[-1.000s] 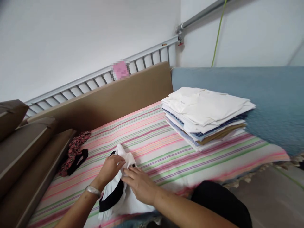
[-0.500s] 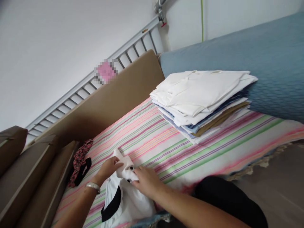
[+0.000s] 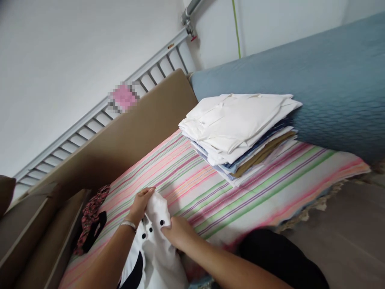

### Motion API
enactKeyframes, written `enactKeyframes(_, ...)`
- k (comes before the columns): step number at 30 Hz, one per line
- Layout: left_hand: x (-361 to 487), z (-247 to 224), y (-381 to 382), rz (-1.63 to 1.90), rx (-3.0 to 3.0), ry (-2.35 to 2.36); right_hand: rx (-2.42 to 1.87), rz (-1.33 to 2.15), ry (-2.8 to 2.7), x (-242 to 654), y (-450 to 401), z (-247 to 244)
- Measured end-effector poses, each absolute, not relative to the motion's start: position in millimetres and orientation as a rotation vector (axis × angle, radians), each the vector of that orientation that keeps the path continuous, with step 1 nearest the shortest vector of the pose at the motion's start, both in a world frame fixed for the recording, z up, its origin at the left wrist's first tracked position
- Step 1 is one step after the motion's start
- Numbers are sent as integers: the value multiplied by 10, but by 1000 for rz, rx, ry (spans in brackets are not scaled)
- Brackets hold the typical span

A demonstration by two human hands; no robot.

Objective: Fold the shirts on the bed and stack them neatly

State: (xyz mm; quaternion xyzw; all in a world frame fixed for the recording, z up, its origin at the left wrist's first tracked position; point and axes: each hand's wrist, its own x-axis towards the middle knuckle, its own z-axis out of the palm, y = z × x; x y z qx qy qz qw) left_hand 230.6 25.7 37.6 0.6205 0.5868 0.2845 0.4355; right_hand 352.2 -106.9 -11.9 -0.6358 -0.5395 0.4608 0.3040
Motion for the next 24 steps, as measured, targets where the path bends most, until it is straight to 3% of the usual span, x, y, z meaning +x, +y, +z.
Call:
enactKeyframes(4,2455,290,337,701,1531,1440,-1655,1247,-1460,3550,-1023,-142)
enactKeyframes(16,2045,893,153,440,1926,1301,-1662,1136,-1511,3492,-1008,-158)
enactKeyframes(19,1897,788,237,550,2056,1493,-1680,1145,-1532,3521,-943,-217)
enactKeyframes(24,1137,411,-36,730,1798,2072,-1681,1520,-1375,3568,-838,-268)
